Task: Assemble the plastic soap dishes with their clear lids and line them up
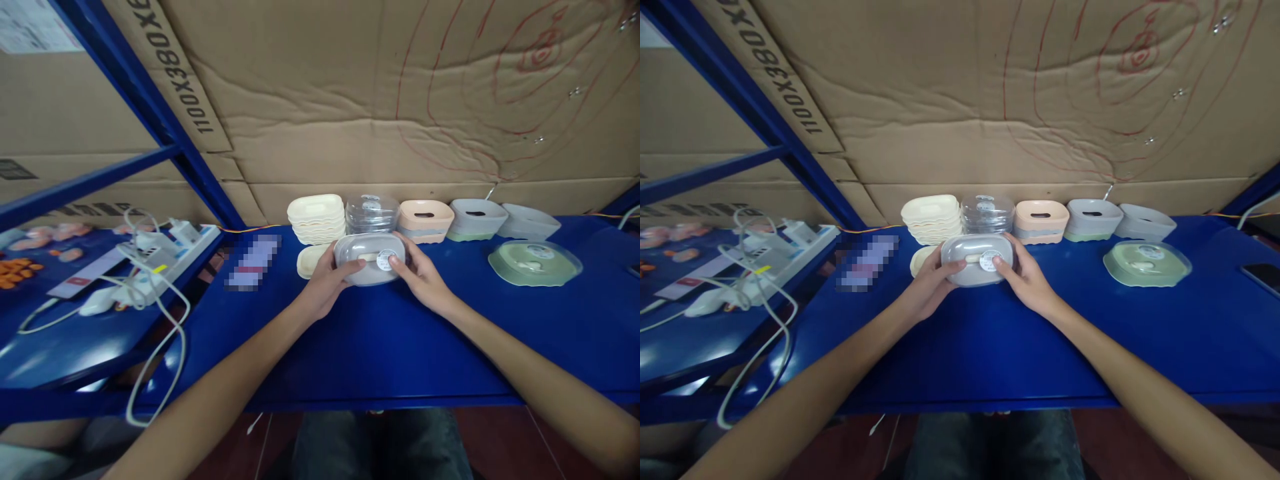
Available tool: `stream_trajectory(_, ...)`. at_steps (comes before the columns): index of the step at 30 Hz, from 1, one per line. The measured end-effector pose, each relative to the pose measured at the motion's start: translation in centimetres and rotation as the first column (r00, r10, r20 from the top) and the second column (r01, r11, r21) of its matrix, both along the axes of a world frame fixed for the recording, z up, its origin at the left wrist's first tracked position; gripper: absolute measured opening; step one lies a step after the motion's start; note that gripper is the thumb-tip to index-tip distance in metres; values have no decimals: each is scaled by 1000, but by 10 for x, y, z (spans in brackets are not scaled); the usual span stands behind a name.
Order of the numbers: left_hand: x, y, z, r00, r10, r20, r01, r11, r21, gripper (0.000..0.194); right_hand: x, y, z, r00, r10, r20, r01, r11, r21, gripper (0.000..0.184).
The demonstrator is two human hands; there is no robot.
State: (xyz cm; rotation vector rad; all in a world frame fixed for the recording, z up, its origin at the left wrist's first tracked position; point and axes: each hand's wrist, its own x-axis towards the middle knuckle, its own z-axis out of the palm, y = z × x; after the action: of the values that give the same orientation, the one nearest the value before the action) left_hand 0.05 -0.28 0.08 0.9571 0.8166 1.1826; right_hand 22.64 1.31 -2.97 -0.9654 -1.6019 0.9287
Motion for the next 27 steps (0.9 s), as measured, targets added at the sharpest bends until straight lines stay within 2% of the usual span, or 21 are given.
stream_trajectory(3,0,-2,-2,999,-28,-25,29,999,24,63,0,0,-4,995,-66,76,61,996,66,76)
stream_trajectory(7,1,-3,-2,999,8,-45,-4,997,81,73,1,-3,0,986,-96,137,75,985,154,73)
stream_trajectory(11,4,-3,-2,998,39,-43,-32,988,154,73,1,-6,3,984,-103,146,82,986,145,77)
stream_trajectory(15,8,-4,-4,996,52,-71,-37,980,195,72,1,-9,2,953,-148,264,89,970,226,117)
stream_trajectory(17,8,-5,-5,995,54,-81,-37,979,202,72,1,-10,4,922,-195,333,93,950,299,128)
stream_trajectory(20,8,-6,-4,997,37,-61,-24,978,207,72,3,-10,8,893,-229,386,71,921,383,124)
stream_trajectory(24,7,-4,-4,997,-61,43,55,990,131,63,6,-10,11,859,-250,447,-5,869,495,126)
stream_trajectory(27,7,-2,-3,993,-83,81,75,992,97,61,7,-11,12,831,-267,488,-40,846,532,127)
